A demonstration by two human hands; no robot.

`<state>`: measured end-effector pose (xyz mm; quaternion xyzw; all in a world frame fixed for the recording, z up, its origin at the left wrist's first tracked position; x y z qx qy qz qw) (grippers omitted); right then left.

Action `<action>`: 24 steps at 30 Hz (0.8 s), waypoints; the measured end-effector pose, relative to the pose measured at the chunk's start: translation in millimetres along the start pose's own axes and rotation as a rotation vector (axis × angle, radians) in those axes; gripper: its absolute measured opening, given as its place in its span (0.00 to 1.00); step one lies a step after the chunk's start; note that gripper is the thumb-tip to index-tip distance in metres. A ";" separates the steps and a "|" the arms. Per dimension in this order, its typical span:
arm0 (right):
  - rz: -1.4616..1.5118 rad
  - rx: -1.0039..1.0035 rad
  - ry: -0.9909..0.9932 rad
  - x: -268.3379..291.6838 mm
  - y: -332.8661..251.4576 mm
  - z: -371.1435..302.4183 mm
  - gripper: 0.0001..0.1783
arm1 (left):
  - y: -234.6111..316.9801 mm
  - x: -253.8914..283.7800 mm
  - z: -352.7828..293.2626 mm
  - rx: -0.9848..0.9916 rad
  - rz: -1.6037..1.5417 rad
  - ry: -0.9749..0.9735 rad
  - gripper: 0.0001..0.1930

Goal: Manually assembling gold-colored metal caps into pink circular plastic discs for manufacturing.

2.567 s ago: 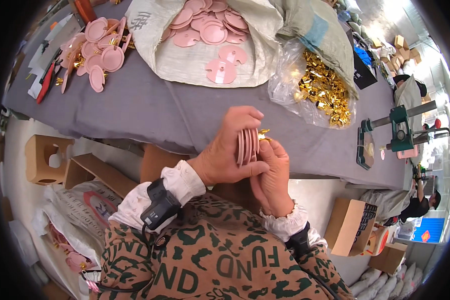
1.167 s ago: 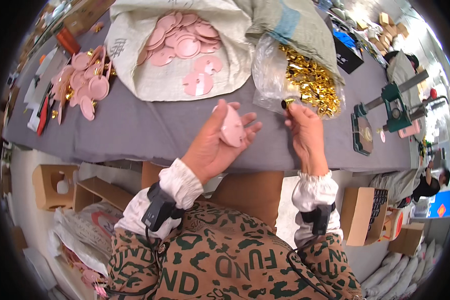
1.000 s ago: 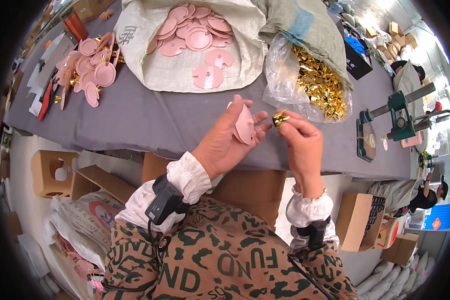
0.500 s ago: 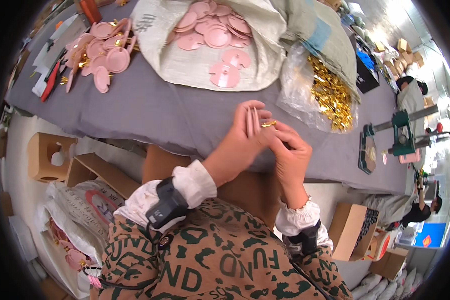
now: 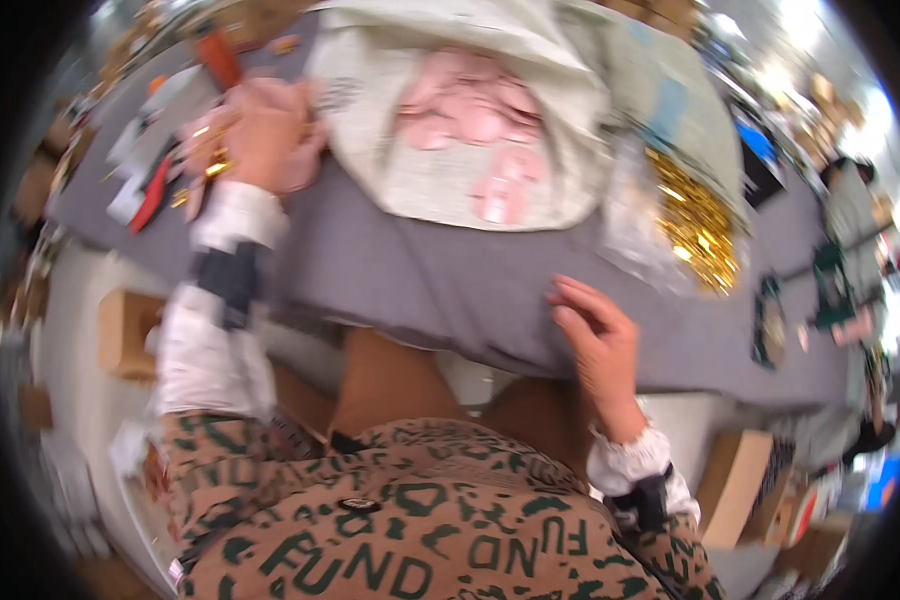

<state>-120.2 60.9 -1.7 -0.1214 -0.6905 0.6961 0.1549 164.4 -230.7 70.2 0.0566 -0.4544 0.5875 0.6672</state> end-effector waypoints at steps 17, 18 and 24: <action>-1.427 0.572 0.227 160.5 3.5 125.2 0.18 | 185.5 96.3 -80.9 0.861 -2.627 -0.231 0.35; -1.342 0.543 0.235 162.9 2.3 125.5 0.17 | 194.1 104.0 -77.7 0.842 -2.723 -0.320 0.36; -0.537 0.072 0.484 170.8 12.4 103.7 0.12 | 222.1 121.7 -63.7 0.865 -2.986 -0.579 0.38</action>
Point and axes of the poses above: each hand's wrist, its own z-axis towards the middle knuckle, its own x-axis out of the back of the hand, y = z × x, the point moved 1 cm from there along z, towards the middle knuckle, and after that the axes turned 7 degrees about -x, right-handed, at the moved point
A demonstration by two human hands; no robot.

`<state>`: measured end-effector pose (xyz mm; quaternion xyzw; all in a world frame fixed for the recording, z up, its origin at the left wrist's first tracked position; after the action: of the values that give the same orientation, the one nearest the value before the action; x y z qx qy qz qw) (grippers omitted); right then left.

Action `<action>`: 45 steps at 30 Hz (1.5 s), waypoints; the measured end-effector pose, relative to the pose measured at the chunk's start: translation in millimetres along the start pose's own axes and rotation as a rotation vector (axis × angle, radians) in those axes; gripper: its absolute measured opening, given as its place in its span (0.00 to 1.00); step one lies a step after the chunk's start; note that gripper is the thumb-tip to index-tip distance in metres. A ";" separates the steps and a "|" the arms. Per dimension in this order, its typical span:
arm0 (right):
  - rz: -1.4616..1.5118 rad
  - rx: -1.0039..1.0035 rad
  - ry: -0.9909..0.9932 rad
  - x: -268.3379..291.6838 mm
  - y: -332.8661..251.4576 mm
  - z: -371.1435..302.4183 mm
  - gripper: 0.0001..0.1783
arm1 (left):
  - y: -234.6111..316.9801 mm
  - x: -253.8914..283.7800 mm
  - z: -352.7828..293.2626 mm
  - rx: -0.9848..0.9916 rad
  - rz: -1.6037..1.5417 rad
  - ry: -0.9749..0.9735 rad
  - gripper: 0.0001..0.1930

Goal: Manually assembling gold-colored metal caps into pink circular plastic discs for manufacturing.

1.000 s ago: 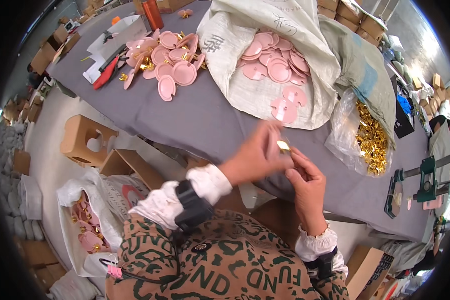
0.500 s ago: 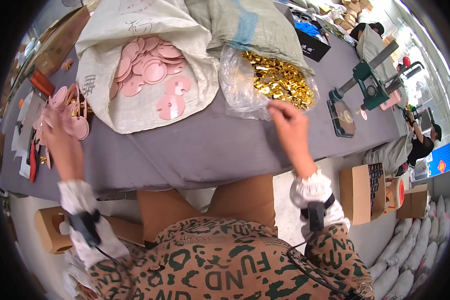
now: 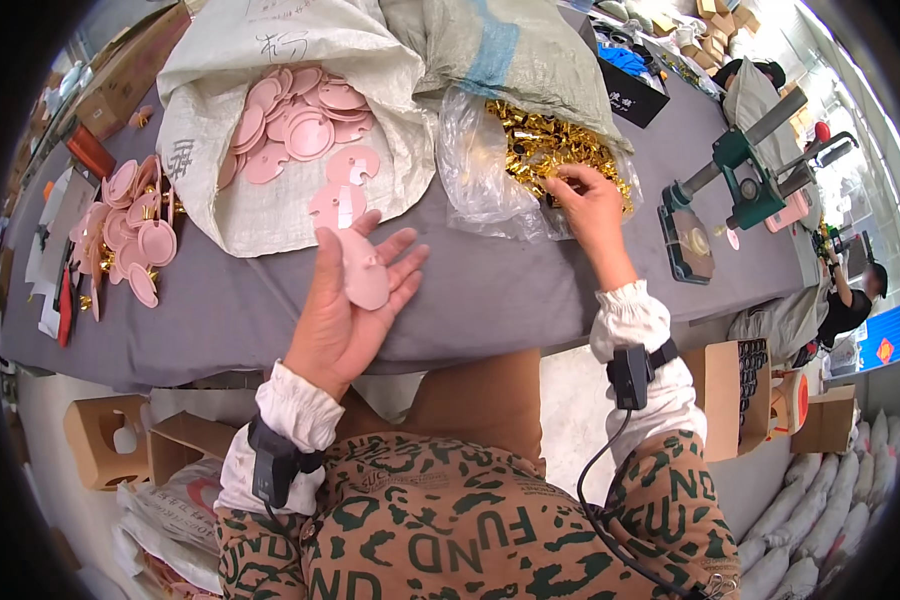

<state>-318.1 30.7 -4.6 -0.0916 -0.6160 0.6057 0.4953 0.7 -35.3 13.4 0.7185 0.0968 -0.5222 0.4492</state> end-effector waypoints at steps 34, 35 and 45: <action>0.831 -0.112 -0.495 -56.3 -99.8 -172.0 0.11 | -33.1 4.7 -26.3 -0.018 -0.135 -0.254 0.30; 0.931 -0.211 -0.515 -54.1 -97.8 -169.9 0.10 | -32.1 3.5 -26.3 -0.018 -0.136 -0.252 0.30; 0.429 0.161 -0.372 -54.5 -88.0 -159.7 0.11 | -34.4 3.0 -21.6 0.024 -0.152 -0.052 0.32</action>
<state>-133.2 74.6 6.0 -0.0674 -0.6128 0.7498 0.2403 -4.5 -0.3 -6.7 0.7006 0.1331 -0.5745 0.4018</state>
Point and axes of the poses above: each hand's wrist, its own z-axis towards the middle knuckle, its own x-axis out of the back of the hand, y = z × x, the point moved 1 cm from there along z, towards the middle knuckle, and after that the axes turned 7 degrees about -x, right-handed, at the moved point
